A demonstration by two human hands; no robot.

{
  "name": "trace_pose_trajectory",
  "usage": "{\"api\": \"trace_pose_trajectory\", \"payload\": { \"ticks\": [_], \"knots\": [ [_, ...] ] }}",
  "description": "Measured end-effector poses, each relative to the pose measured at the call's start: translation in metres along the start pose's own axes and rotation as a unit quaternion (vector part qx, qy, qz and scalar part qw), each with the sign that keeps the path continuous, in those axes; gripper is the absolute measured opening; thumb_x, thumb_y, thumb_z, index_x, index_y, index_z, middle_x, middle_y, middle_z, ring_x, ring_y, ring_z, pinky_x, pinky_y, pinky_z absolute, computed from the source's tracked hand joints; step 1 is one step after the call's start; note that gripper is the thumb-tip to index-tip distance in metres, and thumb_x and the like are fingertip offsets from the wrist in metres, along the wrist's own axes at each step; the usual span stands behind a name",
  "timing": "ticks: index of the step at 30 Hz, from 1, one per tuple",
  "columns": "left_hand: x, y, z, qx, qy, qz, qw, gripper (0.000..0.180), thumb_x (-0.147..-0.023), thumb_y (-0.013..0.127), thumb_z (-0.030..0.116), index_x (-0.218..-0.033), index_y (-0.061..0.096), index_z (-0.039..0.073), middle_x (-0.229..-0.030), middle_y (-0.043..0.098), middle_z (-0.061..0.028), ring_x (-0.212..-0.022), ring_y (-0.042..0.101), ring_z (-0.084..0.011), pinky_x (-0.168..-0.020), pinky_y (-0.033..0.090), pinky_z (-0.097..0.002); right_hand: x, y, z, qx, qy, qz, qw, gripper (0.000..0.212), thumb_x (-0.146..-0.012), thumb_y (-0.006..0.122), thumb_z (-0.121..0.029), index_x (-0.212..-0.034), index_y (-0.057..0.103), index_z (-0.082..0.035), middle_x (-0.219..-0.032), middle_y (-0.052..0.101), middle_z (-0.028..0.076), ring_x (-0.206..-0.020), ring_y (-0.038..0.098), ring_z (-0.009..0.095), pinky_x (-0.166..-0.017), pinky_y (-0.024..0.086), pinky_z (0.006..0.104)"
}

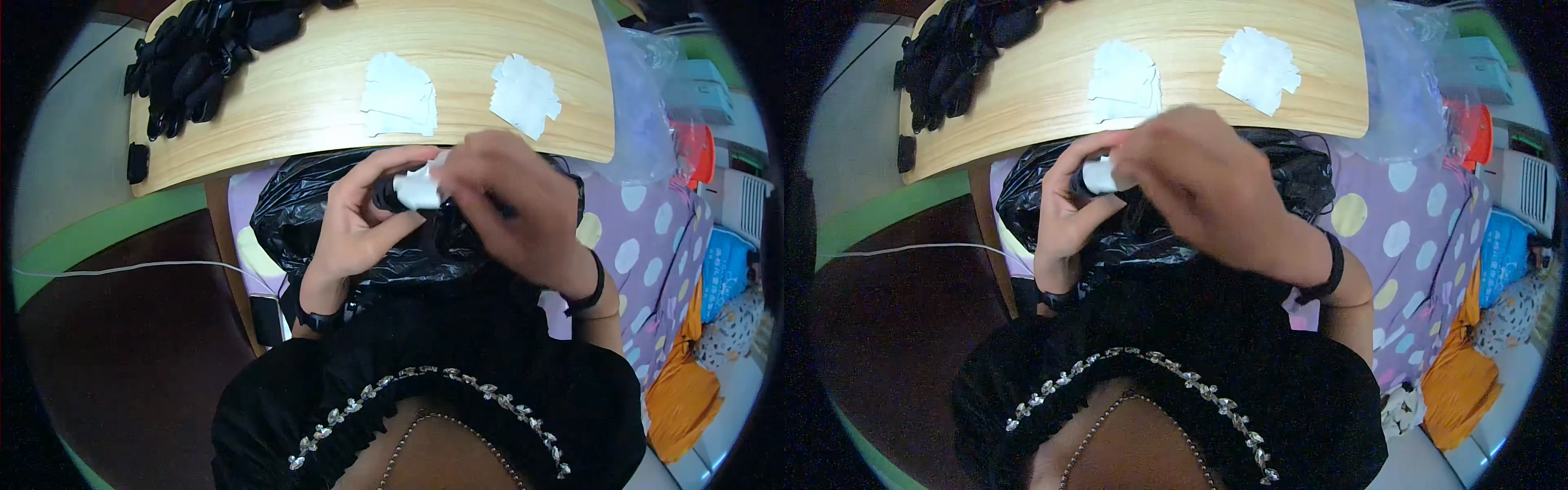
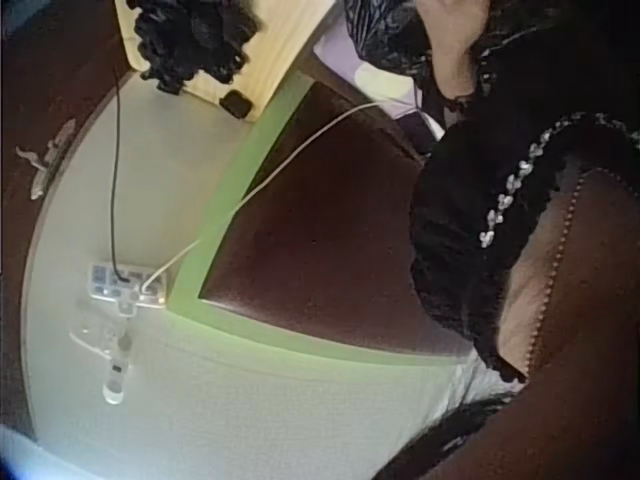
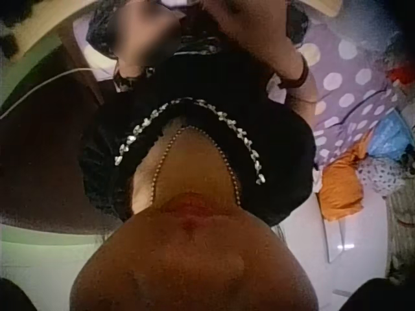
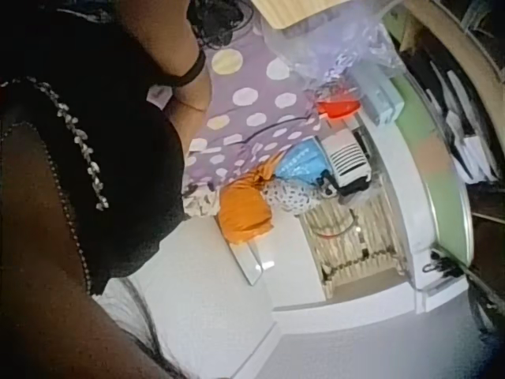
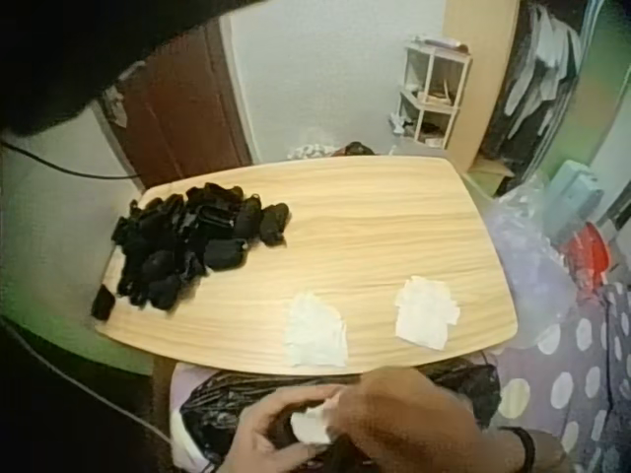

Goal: Wiping and inspecting black earbud cases with white wipes.

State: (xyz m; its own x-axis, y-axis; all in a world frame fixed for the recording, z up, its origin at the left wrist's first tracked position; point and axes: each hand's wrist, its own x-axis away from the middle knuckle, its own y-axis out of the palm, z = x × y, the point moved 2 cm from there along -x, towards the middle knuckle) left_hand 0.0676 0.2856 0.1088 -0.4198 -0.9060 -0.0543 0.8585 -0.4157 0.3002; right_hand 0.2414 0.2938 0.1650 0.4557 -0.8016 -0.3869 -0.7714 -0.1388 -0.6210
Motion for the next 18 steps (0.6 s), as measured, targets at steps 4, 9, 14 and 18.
{"api": "trace_pose_trajectory", "payload": {
  "ticks": [4,9,14,18],
  "knots": [
    [0.0,-0.005,-0.01,0.071,-0.073,0.042,0.994,0.055,-0.071,0.059,-0.01,-0.125,0.049,-0.005,-0.122,0.057,-0.0199,-0.107,0.06,-0.0222,-0.091,0.049,-0.0314,-0.01,0.002,0.03,-0.251,0.202,0.051,0.945,0.011,-0.086,0.06,-0.003,-0.095,0.065,0.001,-0.091,0.063,0.009,-0.087,0.061,0.016,-0.078,0.05,0.0265],
    [-0.006,0.005,-0.002,0.208,-0.094,-0.013,0.973,0.054,-0.069,0.056,-0.006,-0.123,0.05,-0.008,-0.114,0.061,-0.0204,-0.095,0.065,-0.0247,-0.088,0.051,-0.0333,-0.019,-0.004,0.033,-0.262,0.264,-0.014,0.928,0.01,-0.087,0.062,-0.005,-0.094,0.066,0.0,-0.088,0.064,0.004,-0.086,0.06,0.009,-0.074,0.049,0.0234],
    [-0.006,0.001,0.002,0.207,-0.126,0.013,0.97,0.053,-0.066,0.052,-0.005,-0.119,0.052,-0.011,-0.109,0.064,-0.0203,-0.092,0.066,-0.026,-0.087,0.051,-0.0336,-0.032,-0.012,0.039,-0.146,0.151,0.032,0.977,0.012,-0.085,0.064,-0.005,-0.095,0.066,0.0,-0.087,0.065,0.004,-0.08,0.06,0.01,-0.07,0.048,0.0215],
    [-0.002,-0.004,0.006,0.187,-0.115,0.023,0.975,0.051,-0.065,0.051,-0.005,-0.116,0.054,-0.011,-0.107,0.065,-0.0202,-0.092,0.066,-0.0252,-0.086,0.051,-0.0329,-0.046,-0.017,0.055,-0.106,0.154,0.109,0.976,0.014,-0.084,0.065,-0.006,-0.097,0.067,-0.001,-0.087,0.065,0.005,-0.078,0.06,0.011,-0.071,0.047,0.0222]
  ]
}}
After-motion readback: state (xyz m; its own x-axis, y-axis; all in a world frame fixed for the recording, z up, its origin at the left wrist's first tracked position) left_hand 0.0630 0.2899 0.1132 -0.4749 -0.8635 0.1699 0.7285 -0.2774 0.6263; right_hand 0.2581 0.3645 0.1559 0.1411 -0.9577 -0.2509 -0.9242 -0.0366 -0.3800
